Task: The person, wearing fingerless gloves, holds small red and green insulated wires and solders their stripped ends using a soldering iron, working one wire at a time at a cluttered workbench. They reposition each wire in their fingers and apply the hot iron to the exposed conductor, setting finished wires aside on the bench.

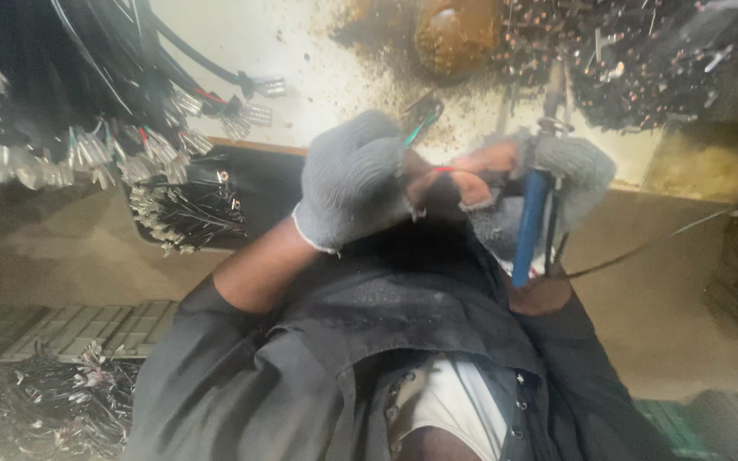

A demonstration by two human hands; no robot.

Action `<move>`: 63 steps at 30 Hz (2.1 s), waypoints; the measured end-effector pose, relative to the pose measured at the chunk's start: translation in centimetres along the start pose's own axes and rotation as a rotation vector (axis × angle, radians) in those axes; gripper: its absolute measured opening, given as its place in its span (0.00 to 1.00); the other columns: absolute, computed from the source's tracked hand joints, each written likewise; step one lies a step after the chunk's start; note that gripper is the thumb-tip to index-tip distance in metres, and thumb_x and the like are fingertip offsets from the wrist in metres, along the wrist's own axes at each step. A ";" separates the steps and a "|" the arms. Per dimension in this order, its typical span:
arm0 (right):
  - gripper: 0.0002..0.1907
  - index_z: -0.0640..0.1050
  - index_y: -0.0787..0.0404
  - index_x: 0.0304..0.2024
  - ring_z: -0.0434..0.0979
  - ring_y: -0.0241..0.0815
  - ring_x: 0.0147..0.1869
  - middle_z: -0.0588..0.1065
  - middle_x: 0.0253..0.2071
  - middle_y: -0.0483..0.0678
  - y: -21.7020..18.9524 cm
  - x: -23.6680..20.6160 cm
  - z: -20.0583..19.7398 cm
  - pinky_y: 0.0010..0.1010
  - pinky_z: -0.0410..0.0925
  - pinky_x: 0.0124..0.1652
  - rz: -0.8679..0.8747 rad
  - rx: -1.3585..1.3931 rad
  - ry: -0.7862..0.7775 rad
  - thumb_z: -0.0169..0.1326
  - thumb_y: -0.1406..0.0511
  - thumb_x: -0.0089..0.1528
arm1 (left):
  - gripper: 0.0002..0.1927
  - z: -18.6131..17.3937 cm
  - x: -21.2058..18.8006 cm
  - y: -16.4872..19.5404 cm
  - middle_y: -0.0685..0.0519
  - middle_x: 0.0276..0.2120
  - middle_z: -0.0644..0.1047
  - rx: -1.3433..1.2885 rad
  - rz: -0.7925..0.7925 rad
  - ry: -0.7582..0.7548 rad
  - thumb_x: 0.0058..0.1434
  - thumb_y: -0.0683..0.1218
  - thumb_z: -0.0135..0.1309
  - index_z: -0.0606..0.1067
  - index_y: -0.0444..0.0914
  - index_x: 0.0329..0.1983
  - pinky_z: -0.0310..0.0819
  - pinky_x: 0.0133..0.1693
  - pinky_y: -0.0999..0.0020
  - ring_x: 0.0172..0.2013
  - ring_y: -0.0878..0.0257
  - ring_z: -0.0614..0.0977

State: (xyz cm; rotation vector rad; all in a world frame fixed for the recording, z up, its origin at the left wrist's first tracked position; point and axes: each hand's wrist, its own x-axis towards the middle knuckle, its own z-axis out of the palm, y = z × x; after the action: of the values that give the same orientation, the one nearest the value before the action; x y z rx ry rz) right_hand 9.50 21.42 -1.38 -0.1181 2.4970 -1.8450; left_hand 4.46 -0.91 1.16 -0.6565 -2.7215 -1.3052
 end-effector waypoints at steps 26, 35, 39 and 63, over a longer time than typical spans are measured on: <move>0.05 0.83 0.61 0.43 0.80 0.40 0.43 0.80 0.39 0.48 -2.2 2.7 0.5 0.27 0.72 0.46 -0.007 -0.135 0.153 0.66 0.66 0.70 | 0.10 -0.7 4.7 -2.7 0.50 0.34 0.71 -0.017 -0.148 0.178 0.59 0.40 0.68 0.76 0.39 0.35 0.72 0.37 0.62 0.35 0.55 0.76; 0.12 0.84 0.62 0.47 0.79 0.41 0.40 0.79 0.37 0.50 -3.7 2.7 0.2 0.31 0.71 0.43 -0.063 -0.348 0.080 0.70 0.64 0.64 | 0.09 -4.3 2.4 -0.4 0.53 0.32 0.73 -0.267 -0.087 -0.206 0.55 0.43 0.67 0.76 0.40 0.29 0.70 0.34 0.68 0.33 0.61 0.78; 0.17 0.81 0.61 0.51 0.79 0.40 0.41 0.77 0.39 0.48 -3.4 2.4 0.5 0.27 0.72 0.41 0.017 -0.071 0.063 0.71 0.62 0.64 | 0.12 -3.6 0.2 -0.1 0.54 0.31 0.73 -0.601 -0.212 -0.353 0.63 0.50 0.65 0.78 0.39 0.32 0.69 0.34 0.69 0.32 0.64 0.76; 0.12 0.79 0.59 0.53 0.84 0.43 0.39 0.79 0.39 0.48 -1.5 3.6 1.4 0.28 0.73 0.37 -0.265 -0.211 -0.019 0.67 0.64 0.70 | 0.11 -1.2 0.6 -1.6 0.53 0.36 0.76 0.035 0.005 -0.057 0.60 0.44 0.69 0.75 0.43 0.33 0.73 0.40 0.59 0.39 0.54 0.80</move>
State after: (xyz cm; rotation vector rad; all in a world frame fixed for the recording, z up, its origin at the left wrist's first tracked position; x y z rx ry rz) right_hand 6.11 19.35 -0.29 -0.4927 2.7709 -1.6396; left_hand 3.13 -2.53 0.87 -0.7075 -2.7787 -1.2536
